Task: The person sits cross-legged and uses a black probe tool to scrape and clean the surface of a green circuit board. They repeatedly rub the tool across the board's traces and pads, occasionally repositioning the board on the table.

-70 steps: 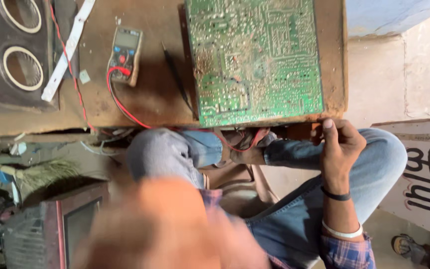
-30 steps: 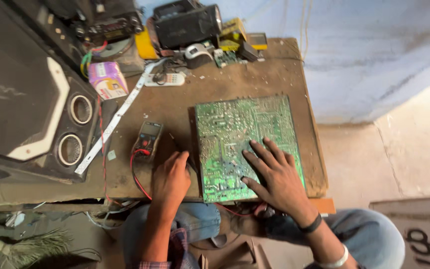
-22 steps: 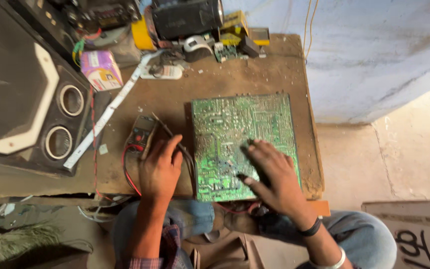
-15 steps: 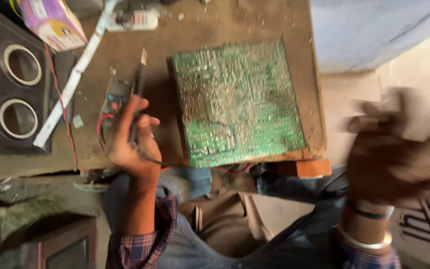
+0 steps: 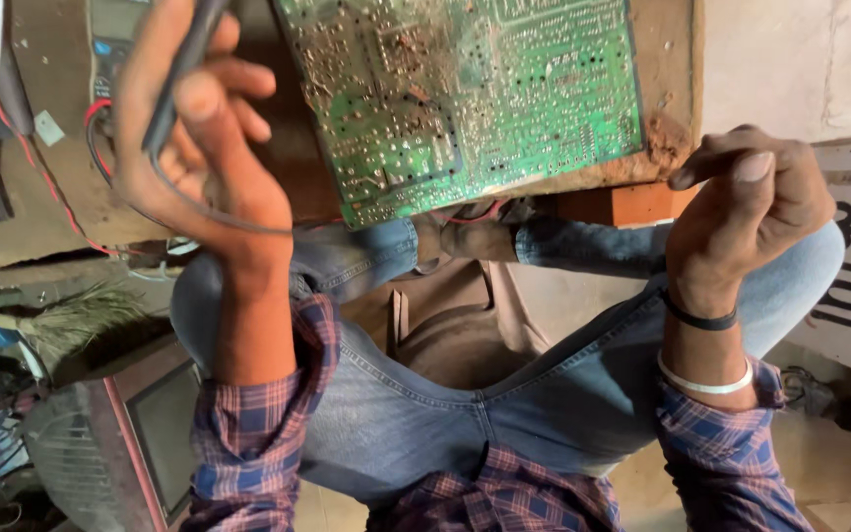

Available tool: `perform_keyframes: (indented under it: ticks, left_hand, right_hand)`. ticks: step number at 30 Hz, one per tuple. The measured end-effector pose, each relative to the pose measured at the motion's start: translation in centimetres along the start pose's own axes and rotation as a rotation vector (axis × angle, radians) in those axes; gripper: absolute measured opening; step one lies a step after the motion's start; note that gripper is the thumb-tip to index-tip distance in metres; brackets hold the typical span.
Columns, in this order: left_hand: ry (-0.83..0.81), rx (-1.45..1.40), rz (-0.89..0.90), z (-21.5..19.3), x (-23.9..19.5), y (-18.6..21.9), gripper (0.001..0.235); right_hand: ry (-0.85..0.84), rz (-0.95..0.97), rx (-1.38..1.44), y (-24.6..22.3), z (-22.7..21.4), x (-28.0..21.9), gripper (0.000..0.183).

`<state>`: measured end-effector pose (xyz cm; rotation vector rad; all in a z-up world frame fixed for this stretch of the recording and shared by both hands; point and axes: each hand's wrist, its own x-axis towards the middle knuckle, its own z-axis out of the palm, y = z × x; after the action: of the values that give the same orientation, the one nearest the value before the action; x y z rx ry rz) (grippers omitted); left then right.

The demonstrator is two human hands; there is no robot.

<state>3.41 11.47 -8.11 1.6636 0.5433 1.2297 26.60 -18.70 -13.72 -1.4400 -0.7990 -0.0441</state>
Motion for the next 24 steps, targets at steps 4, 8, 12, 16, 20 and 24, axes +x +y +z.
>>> perform_keyframes:
  ticks: [4,8,12,16,20,24]
  left_hand:
    - [-0.147,0.066,0.118,2.7,2.2,1.8,0.032]
    - [-0.396,0.156,0.346,5.3,4.9,2.3,0.011]
    - [-0.437,0.175,0.401,5.6,6.1,3.4,0.015]
    - [-0.360,0.340,0.362,5.6,5.8,3.2,0.017]
    - [-0.373,0.351,0.314,6.0,5.0,2.7,0.023]
    - [-0.430,0.334,0.364,7.6,3.9,1.7,0.026]
  right_hand:
    - [0.016,0.001,0.013,0.3,0.7,0.7,0.045]
    - [0.038,-0.013,-0.096,0.4,0.5,0.5,0.042]
    - [0.020,-0.002,-0.129,-0.7,1.1,0.5,0.044]
    - [-0.010,-0.028,-0.139,-2.1,2.4,2.4,0.044]
    - [-0.122,-0.059,-0.152,-5.0,5.0,6.5,0.038]
    - [-0.465,0.043,-0.247,-6.4,9.1,10.0,0.023]
